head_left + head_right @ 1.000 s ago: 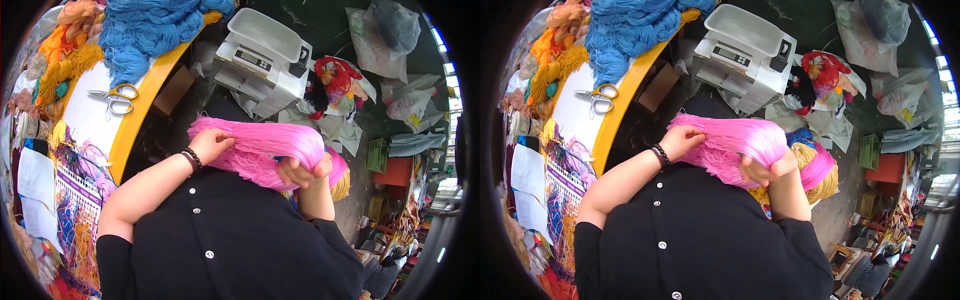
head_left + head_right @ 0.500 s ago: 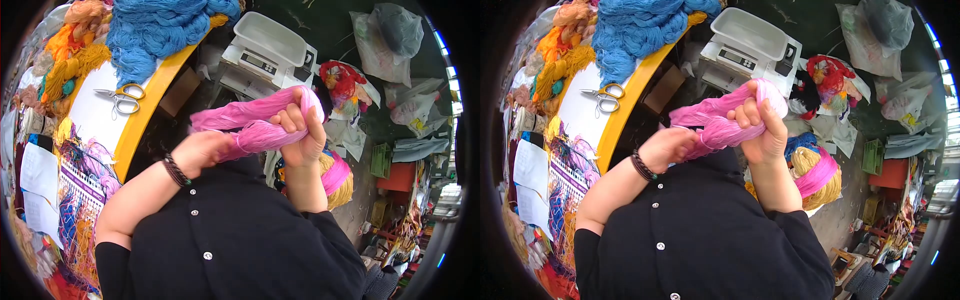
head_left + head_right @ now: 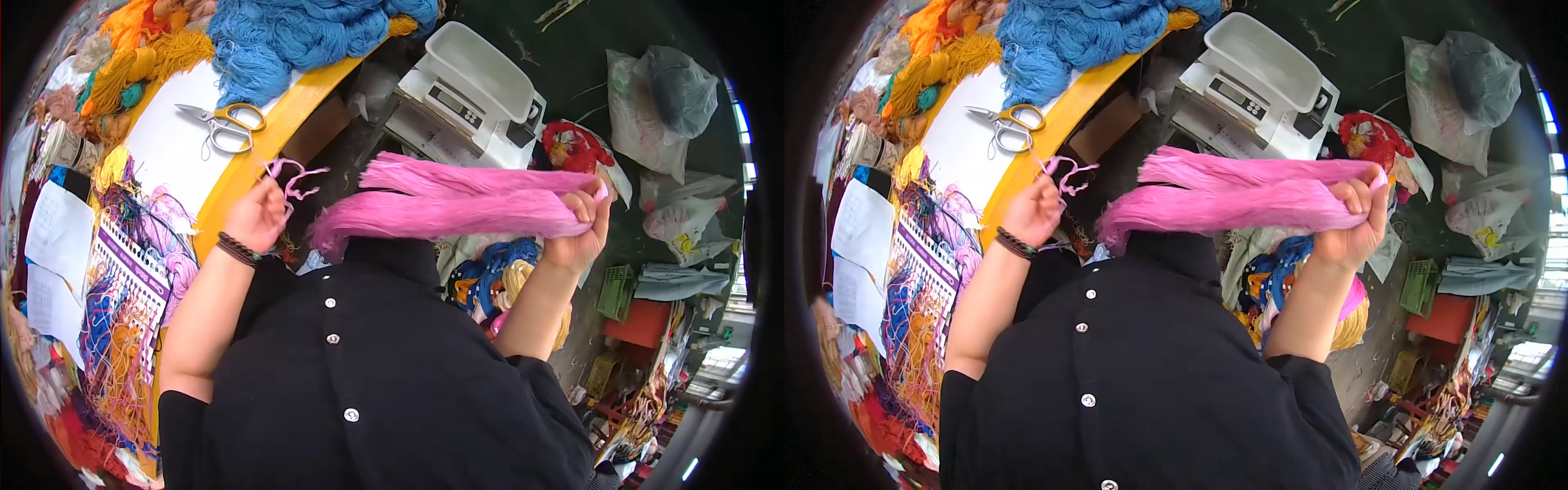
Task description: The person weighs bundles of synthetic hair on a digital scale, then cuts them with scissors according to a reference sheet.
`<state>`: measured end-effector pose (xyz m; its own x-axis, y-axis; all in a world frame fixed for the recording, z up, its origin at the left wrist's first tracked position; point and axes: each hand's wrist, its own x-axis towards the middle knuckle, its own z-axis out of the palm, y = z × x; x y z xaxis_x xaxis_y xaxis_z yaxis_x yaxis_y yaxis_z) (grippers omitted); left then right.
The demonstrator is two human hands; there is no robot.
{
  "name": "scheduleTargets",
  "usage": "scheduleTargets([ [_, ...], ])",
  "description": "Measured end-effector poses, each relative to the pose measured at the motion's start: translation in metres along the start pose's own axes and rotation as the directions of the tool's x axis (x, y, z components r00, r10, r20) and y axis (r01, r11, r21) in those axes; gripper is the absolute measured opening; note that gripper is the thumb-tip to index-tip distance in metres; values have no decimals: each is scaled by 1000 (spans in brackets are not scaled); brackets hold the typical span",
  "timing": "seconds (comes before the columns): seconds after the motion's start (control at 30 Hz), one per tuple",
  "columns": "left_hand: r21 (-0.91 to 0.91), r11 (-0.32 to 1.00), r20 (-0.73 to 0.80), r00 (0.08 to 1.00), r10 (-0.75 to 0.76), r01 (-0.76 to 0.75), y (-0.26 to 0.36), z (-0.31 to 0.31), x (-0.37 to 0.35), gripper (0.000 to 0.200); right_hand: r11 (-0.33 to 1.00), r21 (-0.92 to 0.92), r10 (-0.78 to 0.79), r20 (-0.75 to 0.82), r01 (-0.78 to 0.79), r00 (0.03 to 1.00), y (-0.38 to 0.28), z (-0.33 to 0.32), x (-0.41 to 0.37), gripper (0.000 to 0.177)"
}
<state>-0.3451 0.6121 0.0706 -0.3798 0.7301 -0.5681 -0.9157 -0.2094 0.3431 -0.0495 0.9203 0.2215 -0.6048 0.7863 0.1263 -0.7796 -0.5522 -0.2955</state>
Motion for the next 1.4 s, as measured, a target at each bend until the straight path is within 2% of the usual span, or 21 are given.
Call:
scheduleTargets([
  [0.07,370,927,-282,958,58,53,-28,-29,17,18,997,-71,3,-12,-4,1000,-8,-6,-6,26],
  [0.17,602,757,-387,922,-4,255,-62,-46,29,18,996,-89,-17,-43,13,999,-21,-14,-9,28],
  [0.23,721,642,-288,955,-69,263,-83,-72,47,18,995,-94,-28,-66,21,997,-22,-16,-11,28],
  [0.33,959,218,-176,983,-49,182,-91,-55,44,21,998,-27,53,-94,-56,994,-14,-9,-13,28],
  [0.43,831,-556,55,996,73,-5,-69,-27,31,47,979,70,197,-46,-193,979,25,22,-9,31],
  [0.5,714,-695,23,988,151,90,-54,-3,22,59,977,20,211,25,-212,977,46,42,-3,33],
  [0.57,834,-550,119,987,104,-43,-31,39,10,56,974,-72,220,78,-215,972,68,72,1,34],
  [0.6,834,-472,407,897,175,-286,-27,50,5,53,963,-130,256,148,-238,955,79,85,2,35],
  [0.7,561,124,788,574,221,-818,-7,132,-32,72,922,-164,377,179,-351,909,113,136,-6,42],
  [0.73,443,523,769,608,195,-728,-9,151,-48,83,915,-207,394,278,-346,876,124,140,-5,44],
  [0.77,431,588,792,599,118,-684,-5,161,-58,91,890,-336,395,225,-309,891,132,152,-11,44],
  [0.8,504,495,792,607,61,-708,-2,169,-66,92,915,-265,357,181,-304,916,148,160,-12,25],
  [0.87,608,166,776,625,85,-777,-14,172,-71,87,912,-276,345,115,-304,931,164,164,-11,20],
  [0.93,782,368,583,799,-148,-503,-15,153,-69,66,907,-265,346,26,-327,938,183,145,0,21],
  [0.97,786,562,545,716,-436,-256,-6,138,-62,48,887,-243,408,14,-392,913,190,128,4,22],
  [1.1,586,784,627,727,-279,-205,3,103,-88,37,652,-184,716,-172,-736,677,217,41,24,40],
  [1.13,492,834,644,749,-157,-249,5,102,-91,37,402,-345,793,-332,-848,511,208,31,18,55],
  [1.17,501,811,585,809,-58,-304,10,90,-83,50,130,-566,752,-478,-814,453,213,-7,18,60],
  [1.23,327,891,406,898,168,-314,4,96,-75,52,94,-828,635,-378,-553,674,210,-23,1,46],
  [1.33,245,896,410,877,251,-371,0,84,-58,47,83,-982,549,-96,-168,830,196,10,-11,25],
  [1.4,192,924,369,897,245,-331,-7,84,-56,43,130,-989,530,131,72,838,198,14,-13,23],
])
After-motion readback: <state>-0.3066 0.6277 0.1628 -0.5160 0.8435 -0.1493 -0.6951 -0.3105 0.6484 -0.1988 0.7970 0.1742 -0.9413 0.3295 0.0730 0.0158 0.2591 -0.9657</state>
